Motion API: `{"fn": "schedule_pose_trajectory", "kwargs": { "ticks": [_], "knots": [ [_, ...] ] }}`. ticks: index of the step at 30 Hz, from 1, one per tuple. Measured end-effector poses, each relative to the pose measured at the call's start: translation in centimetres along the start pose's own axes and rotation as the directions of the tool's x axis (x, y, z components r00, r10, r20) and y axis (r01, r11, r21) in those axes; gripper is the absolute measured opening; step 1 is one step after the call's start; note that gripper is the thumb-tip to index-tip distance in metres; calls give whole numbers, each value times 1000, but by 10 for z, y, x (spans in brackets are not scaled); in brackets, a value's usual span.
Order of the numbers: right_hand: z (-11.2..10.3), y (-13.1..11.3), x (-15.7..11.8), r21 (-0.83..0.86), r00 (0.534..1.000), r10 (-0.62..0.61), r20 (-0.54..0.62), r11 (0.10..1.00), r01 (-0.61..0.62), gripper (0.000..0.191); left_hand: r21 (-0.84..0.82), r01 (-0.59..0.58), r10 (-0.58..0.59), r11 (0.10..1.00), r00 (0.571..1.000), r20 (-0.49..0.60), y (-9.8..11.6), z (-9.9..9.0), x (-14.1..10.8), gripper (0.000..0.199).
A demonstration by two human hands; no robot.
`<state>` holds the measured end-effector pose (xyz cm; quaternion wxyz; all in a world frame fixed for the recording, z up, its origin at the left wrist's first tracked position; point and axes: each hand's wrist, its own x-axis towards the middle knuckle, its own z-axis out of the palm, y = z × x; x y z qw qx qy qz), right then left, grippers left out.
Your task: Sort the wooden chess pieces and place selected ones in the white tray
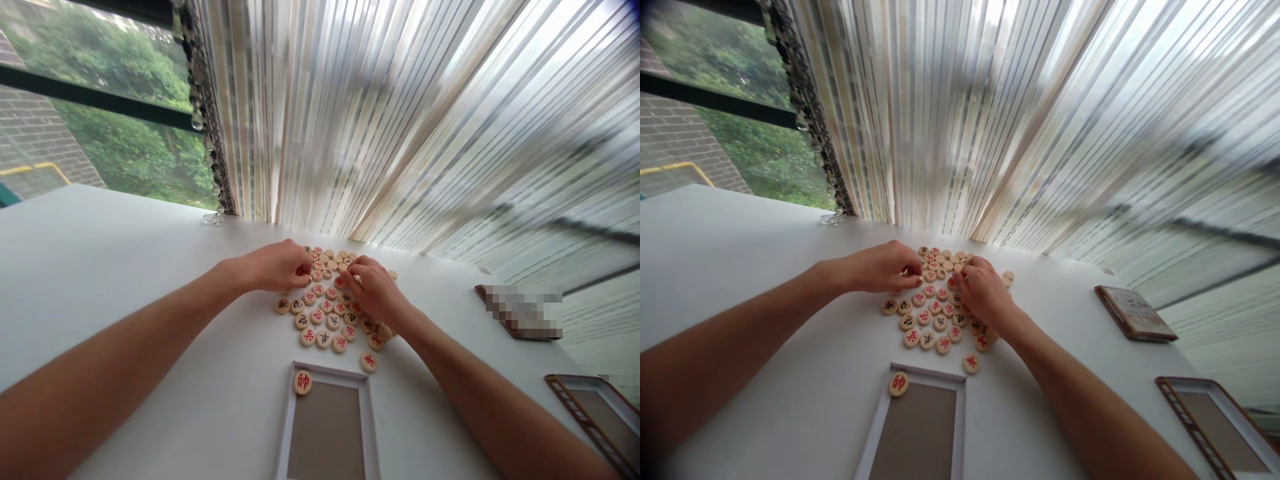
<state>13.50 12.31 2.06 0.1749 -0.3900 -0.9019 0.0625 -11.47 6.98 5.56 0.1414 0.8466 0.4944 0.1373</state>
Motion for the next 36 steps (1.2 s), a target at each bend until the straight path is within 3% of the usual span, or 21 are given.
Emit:
{"fn": "schedule_pose_trajectory", "kwargs": {
  "ticks": [14,25,31,36],
  "knots": [
    [4,5,0,4,999,-36,-16,999,36,30,16,-38,39,999,997,-67,0,14,5,10],
    [3,6,-1,14,999,-38,-37,999,38,26,-28,-64,62,998,995,-78,-4,15,5,19],
    [4,7,-1,21,997,-37,-63,999,38,22,-45,-67,63,997,995,-75,-4,14,4,12],
    [-8,9,0,26,995,-27,-99,999,30,22,-52,-68,64,996,995,-72,-2,13,4,18]
  ]
}}
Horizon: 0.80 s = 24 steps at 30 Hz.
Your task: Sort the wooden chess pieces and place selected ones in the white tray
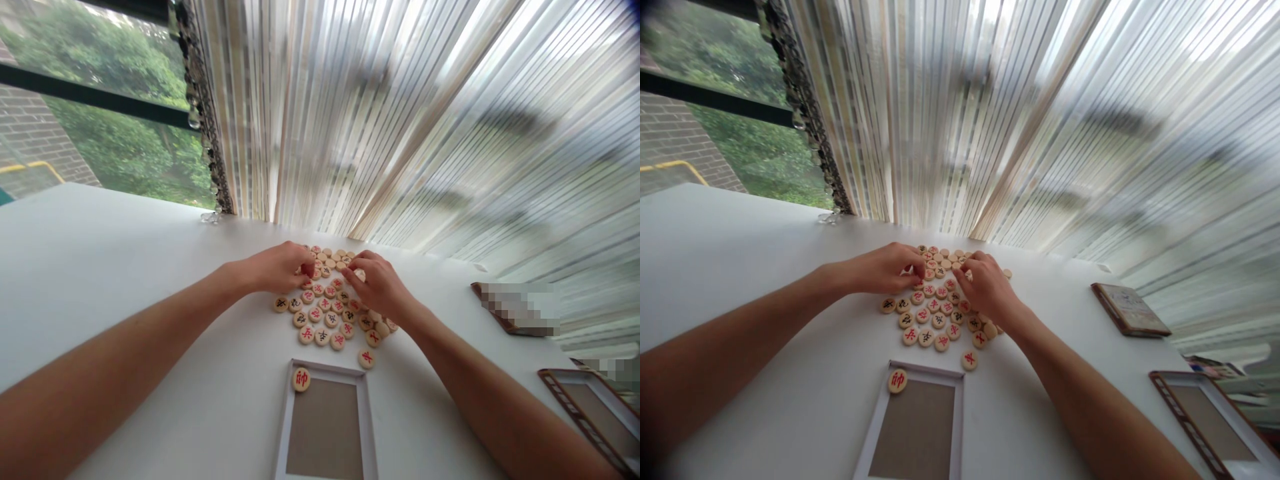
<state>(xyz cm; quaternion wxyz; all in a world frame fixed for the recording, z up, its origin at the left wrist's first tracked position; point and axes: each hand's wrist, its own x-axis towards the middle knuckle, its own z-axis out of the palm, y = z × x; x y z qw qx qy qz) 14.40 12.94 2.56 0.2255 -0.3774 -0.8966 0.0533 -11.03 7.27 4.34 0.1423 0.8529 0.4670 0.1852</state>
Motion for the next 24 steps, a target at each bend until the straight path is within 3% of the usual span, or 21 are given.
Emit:
{"fn": "schedule_pose_trajectory", "kwargs": {
  "ticks": [5,9,17,20,24],
  "knots": [
    [-36,14,-2,5,991,66,-118,998,-66,26,11,1,-1,1000,1000,-27,1,-3,0,18],
    [-54,25,-28,9,979,121,-162,993,-122,23,19,2,-1,1000,998,-62,0,-3,1,18],
    [-43,14,-111,128,994,98,-53,988,-91,14,17,-19,22,1000,986,-165,7,5,2,19],
    [-39,13,-122,218,999,14,-41,976,-5,14,-6,-55,53,998,982,-184,19,7,3,20],
    [-32,18,-125,218,997,-71,-29,973,75,17,-16,-99,93,995,968,-233,29,13,5,18]
  ]
}}
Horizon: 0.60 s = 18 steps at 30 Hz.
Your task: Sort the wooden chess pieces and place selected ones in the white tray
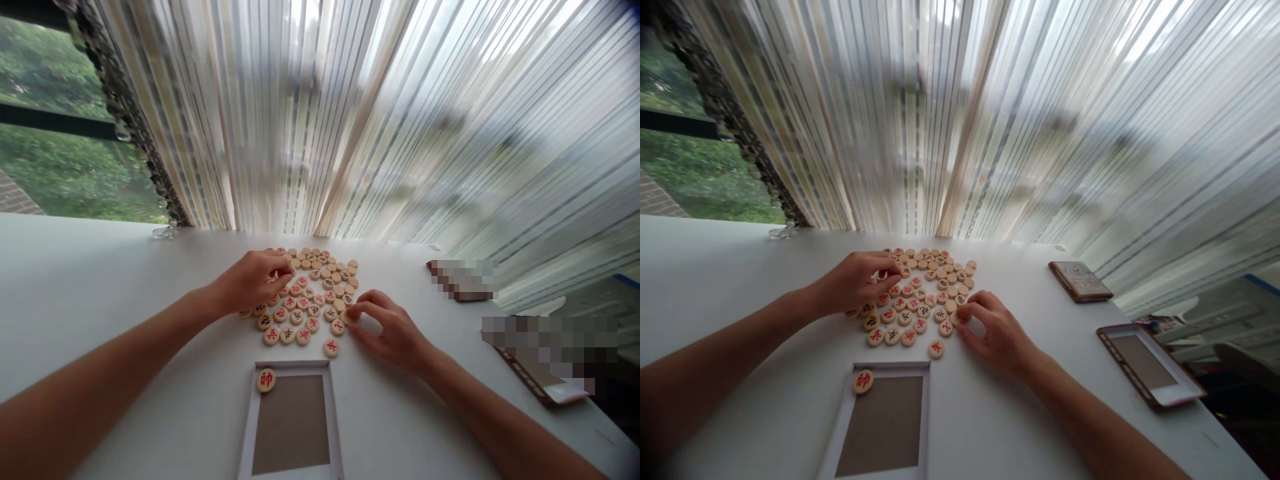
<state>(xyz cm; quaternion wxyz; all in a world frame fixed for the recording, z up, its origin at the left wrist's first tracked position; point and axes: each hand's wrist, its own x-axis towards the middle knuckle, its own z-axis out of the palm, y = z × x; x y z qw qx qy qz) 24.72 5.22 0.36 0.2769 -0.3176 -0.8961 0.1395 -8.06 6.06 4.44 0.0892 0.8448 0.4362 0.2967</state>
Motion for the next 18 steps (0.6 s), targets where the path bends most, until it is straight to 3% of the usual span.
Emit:
{"fn": "schedule_pose_trajectory", "kwargs": {
  "ticks": [10,18],
  "knots": [
    [-1,1,-1,-106,995,-94,31,990,97,15,150,-54,66,987,994,-81,0,19,-10,20],
    [-3,1,-3,-64,992,-125,6,990,125,13,164,-97,108,982,992,-63,-2,23,-12,19]
  ]
}}
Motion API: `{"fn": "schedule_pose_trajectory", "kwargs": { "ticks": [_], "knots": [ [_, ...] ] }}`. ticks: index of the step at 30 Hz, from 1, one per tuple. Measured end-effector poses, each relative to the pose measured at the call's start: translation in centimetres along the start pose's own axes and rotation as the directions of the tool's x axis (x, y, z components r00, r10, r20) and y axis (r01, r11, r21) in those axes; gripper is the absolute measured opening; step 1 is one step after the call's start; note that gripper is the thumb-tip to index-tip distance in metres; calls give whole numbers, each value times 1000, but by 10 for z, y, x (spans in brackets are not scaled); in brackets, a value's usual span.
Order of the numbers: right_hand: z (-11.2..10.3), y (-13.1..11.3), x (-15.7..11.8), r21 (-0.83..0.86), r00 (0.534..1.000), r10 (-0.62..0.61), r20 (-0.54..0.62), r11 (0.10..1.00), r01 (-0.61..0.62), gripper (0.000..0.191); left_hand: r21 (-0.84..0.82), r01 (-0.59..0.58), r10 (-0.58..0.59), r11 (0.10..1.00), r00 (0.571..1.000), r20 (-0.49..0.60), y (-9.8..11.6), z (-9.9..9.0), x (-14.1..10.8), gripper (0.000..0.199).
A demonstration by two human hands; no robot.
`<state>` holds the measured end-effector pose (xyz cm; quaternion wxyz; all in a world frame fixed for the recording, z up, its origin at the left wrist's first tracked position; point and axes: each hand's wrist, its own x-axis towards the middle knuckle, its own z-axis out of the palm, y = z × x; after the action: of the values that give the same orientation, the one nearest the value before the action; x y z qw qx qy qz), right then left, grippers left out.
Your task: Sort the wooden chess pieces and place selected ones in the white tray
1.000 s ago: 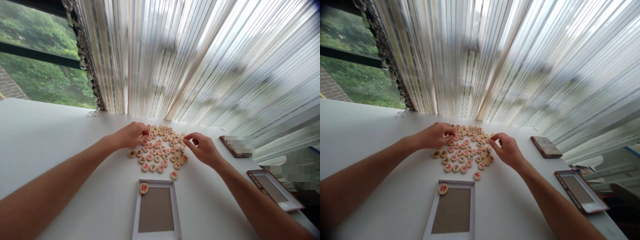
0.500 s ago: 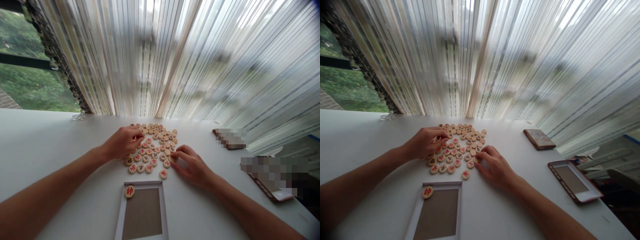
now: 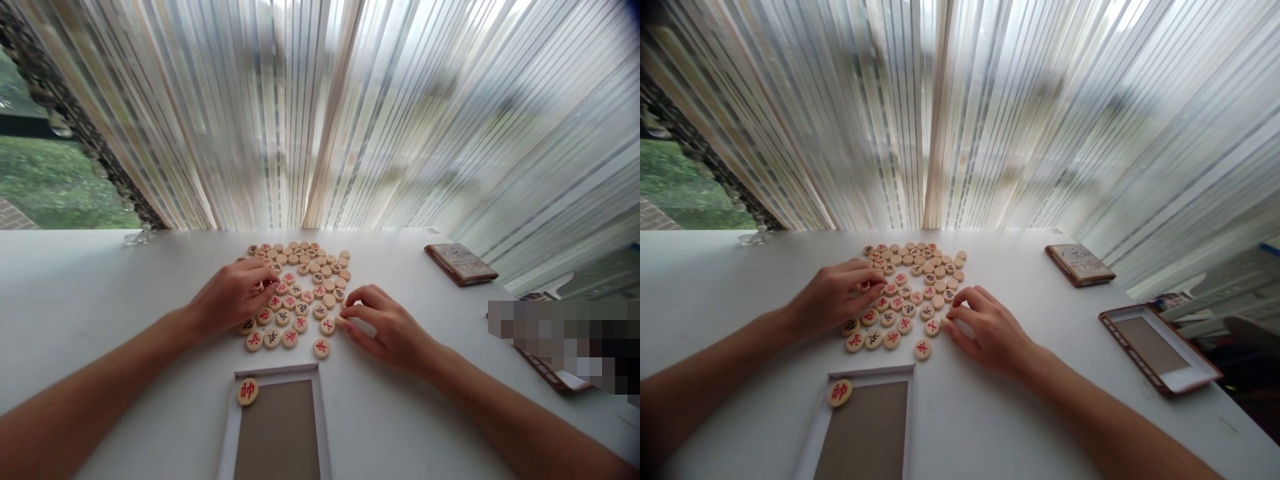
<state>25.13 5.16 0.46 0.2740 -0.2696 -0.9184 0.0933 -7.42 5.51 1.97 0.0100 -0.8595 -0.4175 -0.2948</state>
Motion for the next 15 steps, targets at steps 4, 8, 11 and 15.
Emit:
{"fn": "schedule_pose_trajectory", "kwargs": {
  "ticks": [4,8,11,15],
  "knots": [
    [1,0,-1,28,999,45,-4,999,-44,17,-21,-1,1,1000,1000,11,-3,1,-3,19],
    [3,-1,-1,22,995,99,-27,995,-98,18,-12,9,-9,1000,1000,24,-1,-1,-3,19],
    [4,0,-2,9,991,127,-39,992,-126,20,-6,14,-14,1000,999,30,2,-3,-2,19],
    [5,3,-2,14,988,146,-43,989,-145,21,3,0,0,1000,999,32,4,-3,-1,19]
  ]
}}
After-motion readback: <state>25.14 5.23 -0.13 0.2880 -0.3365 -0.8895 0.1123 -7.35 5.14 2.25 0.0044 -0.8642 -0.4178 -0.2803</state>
